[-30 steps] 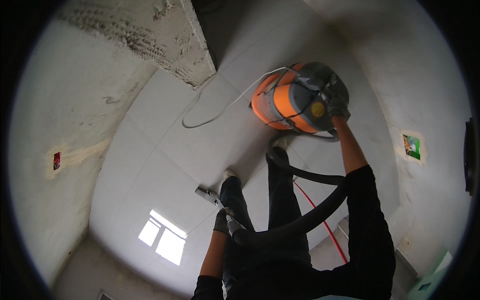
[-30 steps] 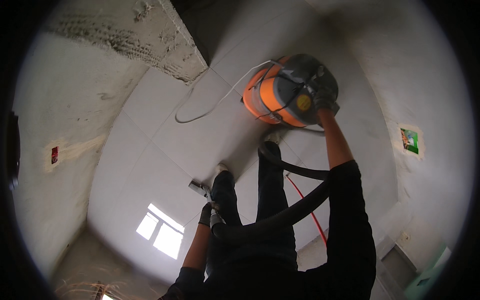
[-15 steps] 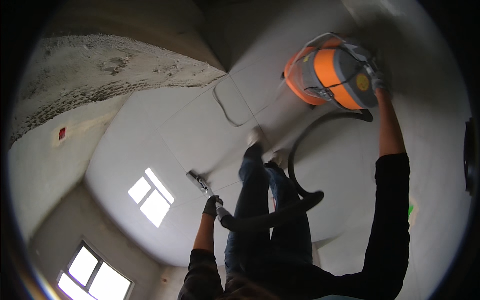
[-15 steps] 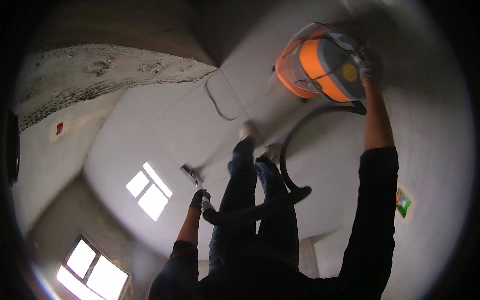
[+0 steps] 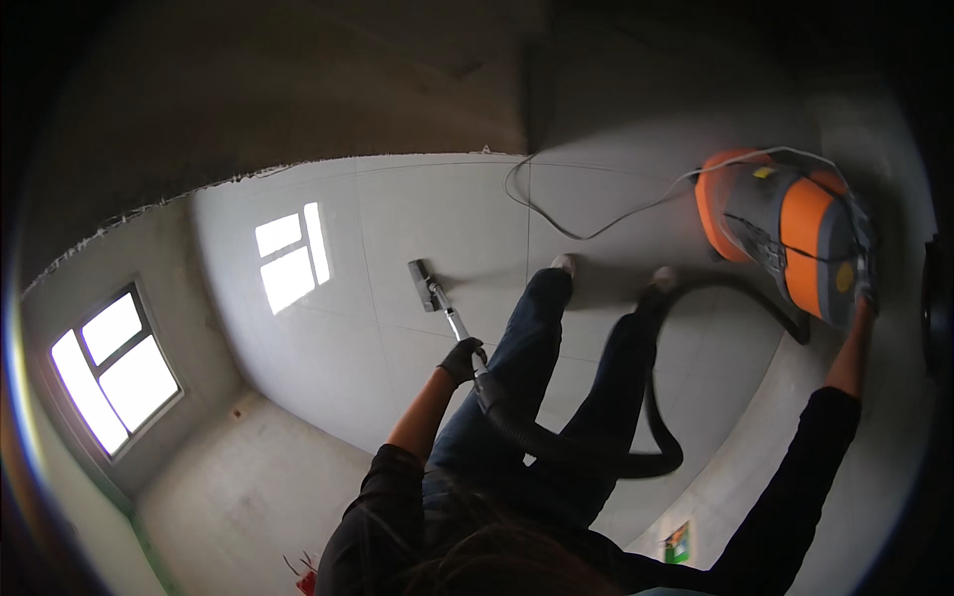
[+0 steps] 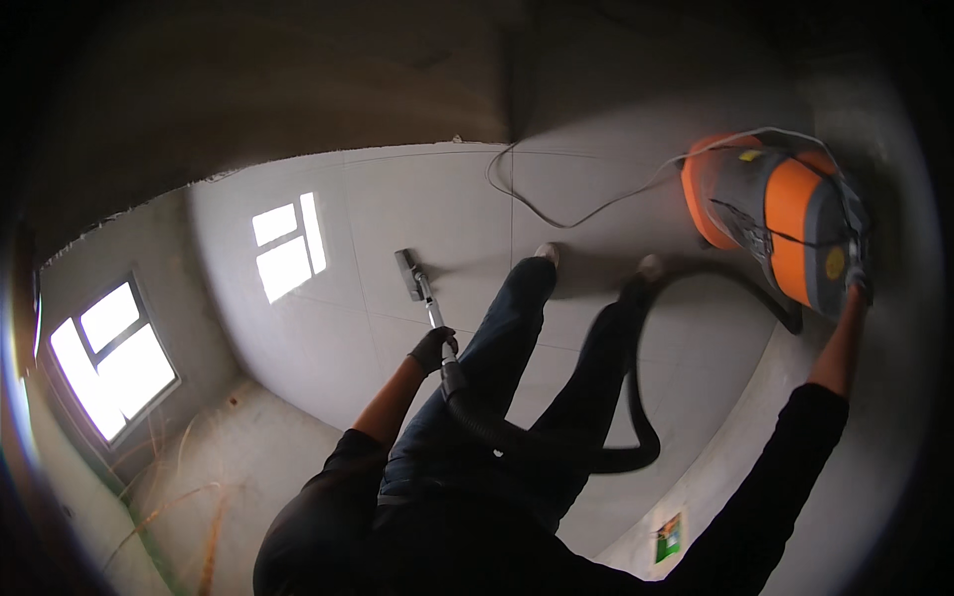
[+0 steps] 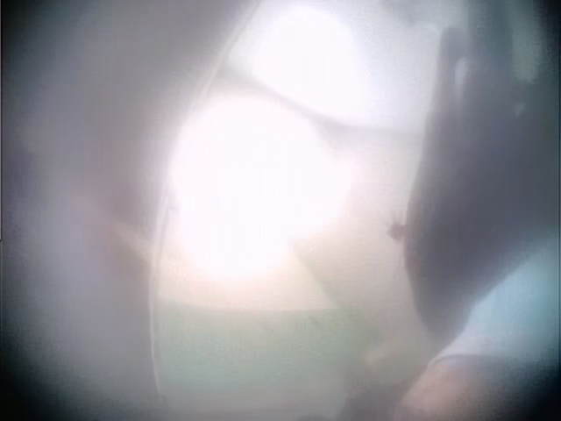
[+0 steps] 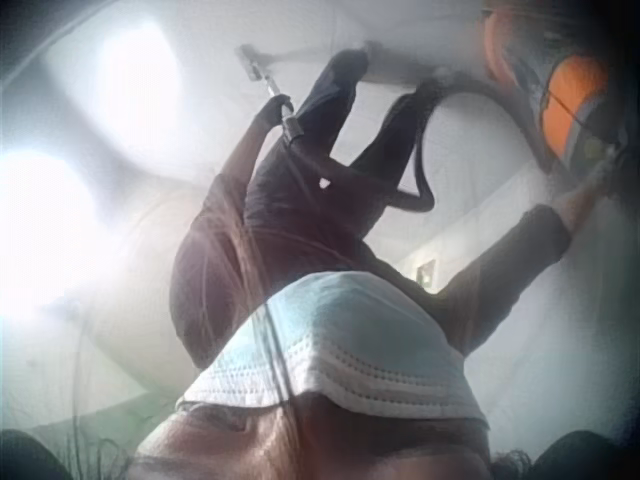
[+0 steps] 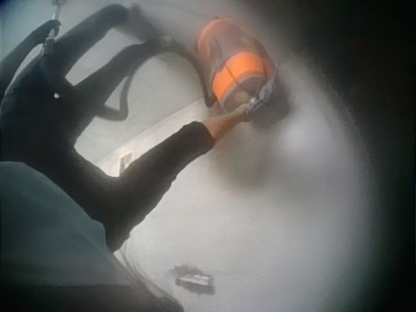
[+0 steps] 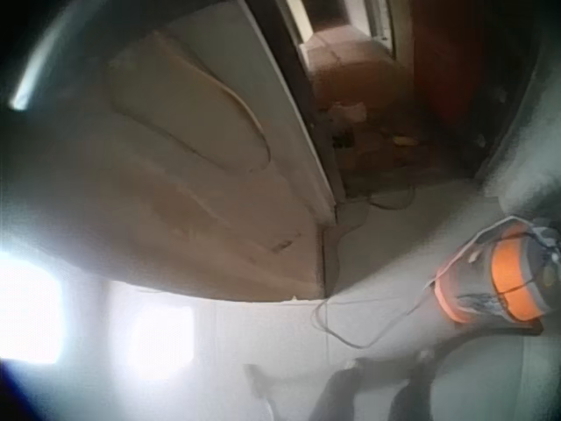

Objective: The person vacuums a tiled floor and staircase using a canister vacuum with a long wand and floor head. They move the vacuum head back and forth across the floor, then carry the unit up the stairs and continue vacuuming the steps and landing.

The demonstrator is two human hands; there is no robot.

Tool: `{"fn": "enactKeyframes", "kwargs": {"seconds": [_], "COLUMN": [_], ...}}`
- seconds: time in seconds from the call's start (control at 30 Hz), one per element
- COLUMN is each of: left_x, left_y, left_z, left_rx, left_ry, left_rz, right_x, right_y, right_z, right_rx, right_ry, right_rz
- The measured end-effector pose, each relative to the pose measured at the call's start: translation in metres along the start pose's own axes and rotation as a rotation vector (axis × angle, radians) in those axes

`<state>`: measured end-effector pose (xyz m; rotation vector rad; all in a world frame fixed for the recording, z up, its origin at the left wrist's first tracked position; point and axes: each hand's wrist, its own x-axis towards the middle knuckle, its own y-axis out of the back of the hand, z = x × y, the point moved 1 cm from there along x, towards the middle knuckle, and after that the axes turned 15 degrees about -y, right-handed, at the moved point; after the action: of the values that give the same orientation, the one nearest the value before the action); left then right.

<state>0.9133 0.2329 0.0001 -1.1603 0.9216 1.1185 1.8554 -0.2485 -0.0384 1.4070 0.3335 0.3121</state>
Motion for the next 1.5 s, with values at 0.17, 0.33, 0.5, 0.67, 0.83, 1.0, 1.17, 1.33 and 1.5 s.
{"fn": "enactKeyframes", "kwargs": {"seconds": [0.17, 0.33, 0.5, 0.67, 0.83, 1.0, 1.17, 1.33, 1.5], "left_x": [0.007, 0.023, 0.012, -0.016, -0.025, 0.014, 0.093, 0.101, 0.116], "left_y": [-0.060, -0.139, -0.196, -0.270, -0.273, -0.180, -0.055, -0.013, -0.062], "left_z": [-0.067, -0.156, -0.231, -0.315, -0.328, -0.243, -0.050, 0.062, 0.022], "left_rx": [0.114, -0.021, 0.132, 0.496, 0.609, 0.667, 0.345, 0.389, 0.554], "left_ry": [-0.085, 0.069, -0.164, -0.123, -0.102, -0.322, -0.612, -0.846, -0.877], "left_rz": [0.036, 0.291, 0.497, 0.469, 0.451, 0.480, 0.402, 0.473, 0.511], "right_x": [0.076, 0.122, 0.025, -0.273, -0.452, -0.493, -0.516, -0.503, -0.475], "right_y": [0.001, 0.019, 0.116, 0.269, 0.360, 0.264, 0.145, 0.124, 0.139], "right_z": [0.012, 0.009, -0.099, -0.246, -0.299, -0.383, -0.604, -0.770, -0.707], "right_rx": [-0.110, -0.294, -0.433, 0.128, -0.367, 0.130, 0.523, 0.430, 0.291], "right_ry": [0.113, 0.286, -0.092, 0.388, 0.534, 0.534, 0.510, 0.574, 0.453], "right_rz": [0.099, 0.408, 0.324, -0.635, -1.292, -1.287, -1.259, -1.060, -1.187]}}
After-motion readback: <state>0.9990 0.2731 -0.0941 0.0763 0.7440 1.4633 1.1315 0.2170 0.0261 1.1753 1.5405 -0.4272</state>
